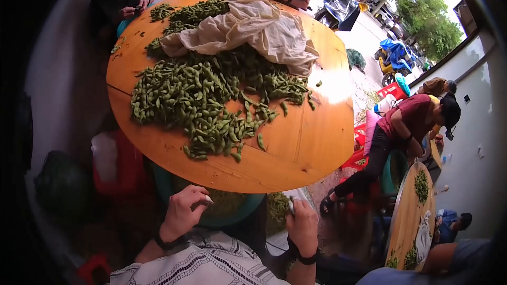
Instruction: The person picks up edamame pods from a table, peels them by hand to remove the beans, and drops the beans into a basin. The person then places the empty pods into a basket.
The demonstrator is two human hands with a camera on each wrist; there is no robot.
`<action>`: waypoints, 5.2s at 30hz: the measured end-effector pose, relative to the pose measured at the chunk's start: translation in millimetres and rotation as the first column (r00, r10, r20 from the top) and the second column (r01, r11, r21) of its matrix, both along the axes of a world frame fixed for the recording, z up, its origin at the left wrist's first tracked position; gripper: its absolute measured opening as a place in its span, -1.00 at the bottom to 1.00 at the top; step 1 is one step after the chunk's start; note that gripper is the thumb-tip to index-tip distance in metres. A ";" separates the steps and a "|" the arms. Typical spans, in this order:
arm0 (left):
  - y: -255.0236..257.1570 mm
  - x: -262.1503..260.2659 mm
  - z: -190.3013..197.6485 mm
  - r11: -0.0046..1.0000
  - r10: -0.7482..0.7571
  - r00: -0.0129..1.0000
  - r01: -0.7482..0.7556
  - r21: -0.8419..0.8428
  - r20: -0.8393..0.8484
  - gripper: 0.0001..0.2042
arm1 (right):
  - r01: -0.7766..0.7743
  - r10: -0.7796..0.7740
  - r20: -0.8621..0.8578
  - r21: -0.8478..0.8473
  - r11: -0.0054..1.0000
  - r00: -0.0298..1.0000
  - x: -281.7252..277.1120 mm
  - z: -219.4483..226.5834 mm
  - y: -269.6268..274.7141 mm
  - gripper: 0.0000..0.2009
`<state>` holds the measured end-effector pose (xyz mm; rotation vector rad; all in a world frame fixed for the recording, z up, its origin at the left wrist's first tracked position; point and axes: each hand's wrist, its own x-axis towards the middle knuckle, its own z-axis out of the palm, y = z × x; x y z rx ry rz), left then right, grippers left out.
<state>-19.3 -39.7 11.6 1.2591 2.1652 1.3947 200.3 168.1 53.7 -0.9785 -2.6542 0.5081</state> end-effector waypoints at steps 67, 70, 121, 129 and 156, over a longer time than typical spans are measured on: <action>45.3 -17.3 6.4 0.943 0.024 0.668 -0.262 0.204 0.744 -0.89 | -0.449 0.251 -0.447 -0.417 0.790 0.858 -109.3 -12.4 -55.3 -0.53; 45.0 -18.1 -1.4 0.955 0.027 0.734 -0.218 0.199 0.679 -0.90 | -0.432 0.170 -0.464 -0.548 0.716 0.870 -107.1 -8.3 -56.2 -0.56; 34.6 -5.7 8.8 0.980 -0.027 0.629 -0.137 0.145 0.777 -0.83 | -0.295 -0.172 -0.399 -0.852 0.432 0.901 -91.8 -22.8 -65.3 -0.67; 35.5 1.2 2.2 0.969 -0.076 0.590 -0.148 0.200 0.804 -0.88 | -0.267 -0.361 -0.446 -0.853 0.449 0.819 -104.9 -23.3 -67.7 -0.95; 51.8 -9.4 16.7 0.985 0.168 0.973 -0.159 0.070 -0.158 -0.76 | -0.114 -0.334 -0.499 -0.672 0.732 0.799 -67.6 -37.1 -50.5 -0.90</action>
